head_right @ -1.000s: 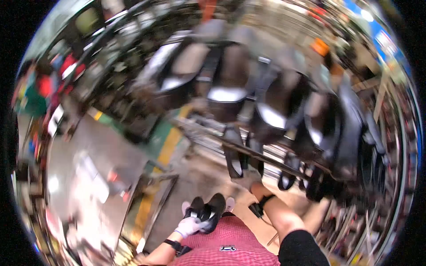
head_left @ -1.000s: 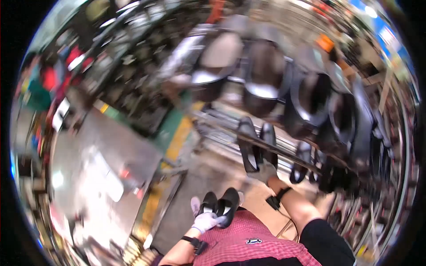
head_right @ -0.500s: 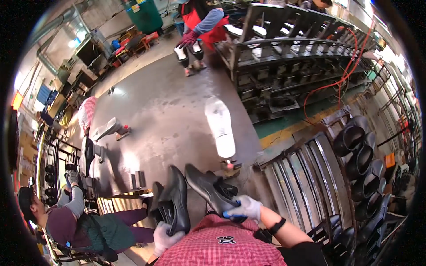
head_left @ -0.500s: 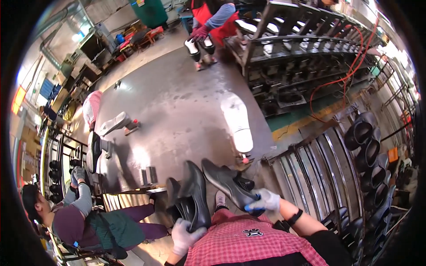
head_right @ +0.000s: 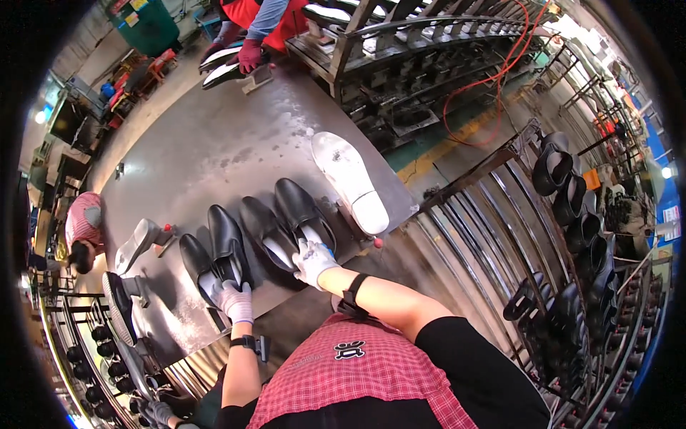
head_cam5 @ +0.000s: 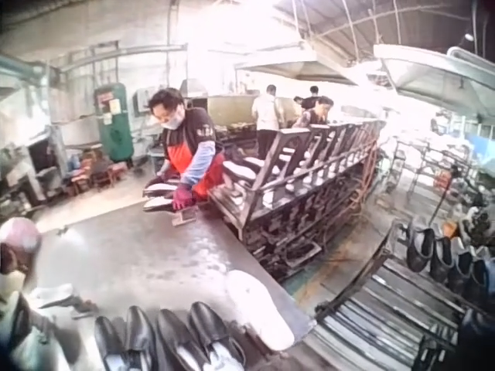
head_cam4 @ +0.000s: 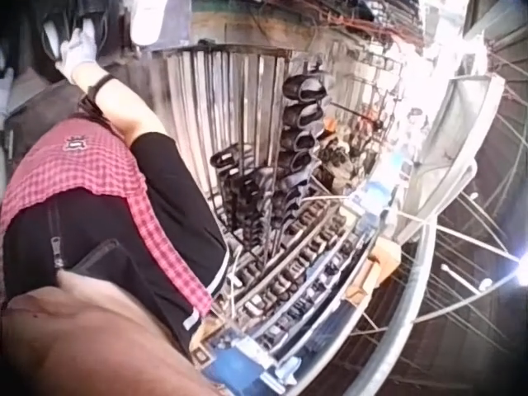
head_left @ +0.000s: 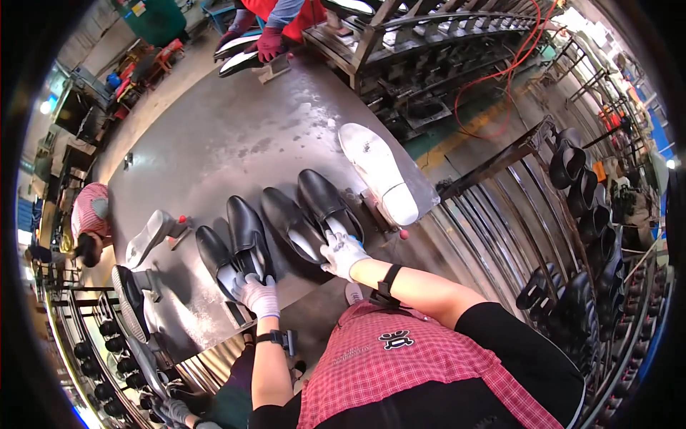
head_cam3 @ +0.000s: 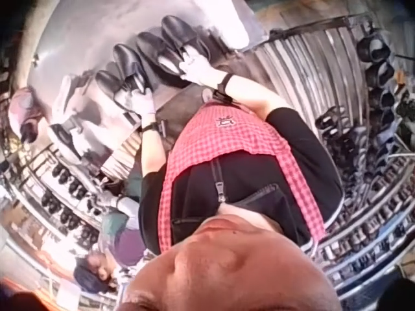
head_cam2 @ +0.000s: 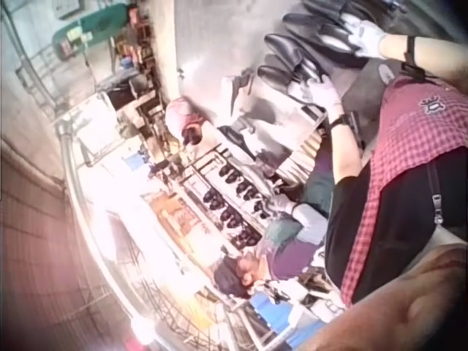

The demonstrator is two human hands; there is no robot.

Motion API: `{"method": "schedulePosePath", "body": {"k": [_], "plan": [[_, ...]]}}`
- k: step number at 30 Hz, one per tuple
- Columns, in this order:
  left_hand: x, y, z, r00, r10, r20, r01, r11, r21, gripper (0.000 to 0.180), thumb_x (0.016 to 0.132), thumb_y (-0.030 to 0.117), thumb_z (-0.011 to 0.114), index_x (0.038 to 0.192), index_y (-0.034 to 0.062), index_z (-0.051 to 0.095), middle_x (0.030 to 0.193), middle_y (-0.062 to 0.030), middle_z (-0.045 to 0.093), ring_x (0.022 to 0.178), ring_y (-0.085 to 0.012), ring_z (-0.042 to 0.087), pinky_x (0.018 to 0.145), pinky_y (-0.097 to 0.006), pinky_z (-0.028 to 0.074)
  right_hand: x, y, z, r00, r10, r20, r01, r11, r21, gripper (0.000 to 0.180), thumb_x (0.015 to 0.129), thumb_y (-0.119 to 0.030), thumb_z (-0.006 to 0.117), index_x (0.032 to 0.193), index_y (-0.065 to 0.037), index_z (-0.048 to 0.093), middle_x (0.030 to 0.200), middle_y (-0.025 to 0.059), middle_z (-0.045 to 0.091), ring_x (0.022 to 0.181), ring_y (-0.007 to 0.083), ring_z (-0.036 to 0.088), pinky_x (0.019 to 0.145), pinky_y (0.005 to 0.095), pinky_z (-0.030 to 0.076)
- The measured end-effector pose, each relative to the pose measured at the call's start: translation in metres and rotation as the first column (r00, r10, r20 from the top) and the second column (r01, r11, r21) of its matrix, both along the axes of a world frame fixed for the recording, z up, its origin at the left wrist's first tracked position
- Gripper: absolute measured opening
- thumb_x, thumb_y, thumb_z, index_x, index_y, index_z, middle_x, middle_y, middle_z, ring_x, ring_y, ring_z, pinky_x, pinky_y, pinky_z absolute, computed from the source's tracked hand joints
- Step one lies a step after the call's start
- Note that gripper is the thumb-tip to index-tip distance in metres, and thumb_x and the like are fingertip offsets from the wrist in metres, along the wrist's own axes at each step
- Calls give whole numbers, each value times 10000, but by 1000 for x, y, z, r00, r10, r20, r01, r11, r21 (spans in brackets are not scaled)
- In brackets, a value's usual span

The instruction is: The recorder is assembling and sanding shoes at a factory workbench alongside other workers.

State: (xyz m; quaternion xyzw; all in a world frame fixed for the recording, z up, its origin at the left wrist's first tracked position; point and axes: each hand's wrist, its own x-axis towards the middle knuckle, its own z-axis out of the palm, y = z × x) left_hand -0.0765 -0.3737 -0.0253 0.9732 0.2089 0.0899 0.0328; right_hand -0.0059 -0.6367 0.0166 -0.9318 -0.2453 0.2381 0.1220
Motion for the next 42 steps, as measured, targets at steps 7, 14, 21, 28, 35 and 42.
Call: {"method": "schedulePosePath", "body": {"k": [7,14,21,28,35,42], "plan": [[-14,-84,-29,872,380,-309,-367,90,-926,567,895,372,753,1266,4,536,1321,-175,544,1208,-357,558,1010,-554,470,-75,-140,-35,847,-523,-92,505,739,446,548,844,-336,745,1300,-71,597,1179,183,667,1107,369,634,995,461,496],[21,-144,-44,579,-5,-815,-639,-624,-450,725,1002,554,520,1490,39,370,1523,-278,403,1418,-501,366,1153,-639,346,-21,-170,-77,750,-623,-222,658,668,347,669,956,-595,571,1348,-54,549,1204,294,655,1154,459,614,948,492,500],[31,-134,-29,681,323,-658,-262,-730,-631,585,990,416,550,1316,-66,489,1424,-256,483,1307,-474,461,1100,-684,401,-43,-171,-115,678,-723,-135,688,559,464,382,938,-351,628,1157,-42,676,1108,256,696,1055,462,654,903,536,528],[97,-127,62,821,564,-93,32,-209,-977,492,910,330,720,1327,119,564,1297,-107,548,1184,-306,560,919,-593,546,9,-183,-49,799,-595,-85,600,797,61,445,907,-399,620,1272,-150,677,1090,192,725,992,377,700,847,473,557],[199,-114,115,962,115,248,185,394,-900,715,932,344,740,1422,-85,447,1327,-189,558,1193,-252,550,1047,-371,452,95,-141,114,904,-428,3,424,897,122,478,919,-447,664,1203,-64,618,945,207,729,933,380,713,811,495,551],[274,-141,160,777,-490,394,615,724,-313,682,757,431,847,1279,56,621,1184,-188,644,1067,-370,653,940,-437,521,221,-66,148,976,-188,107,205,962,-180,241,819,-203,736,1008,-60,779,987,191,752,955,349,738,825,434,591]]}}
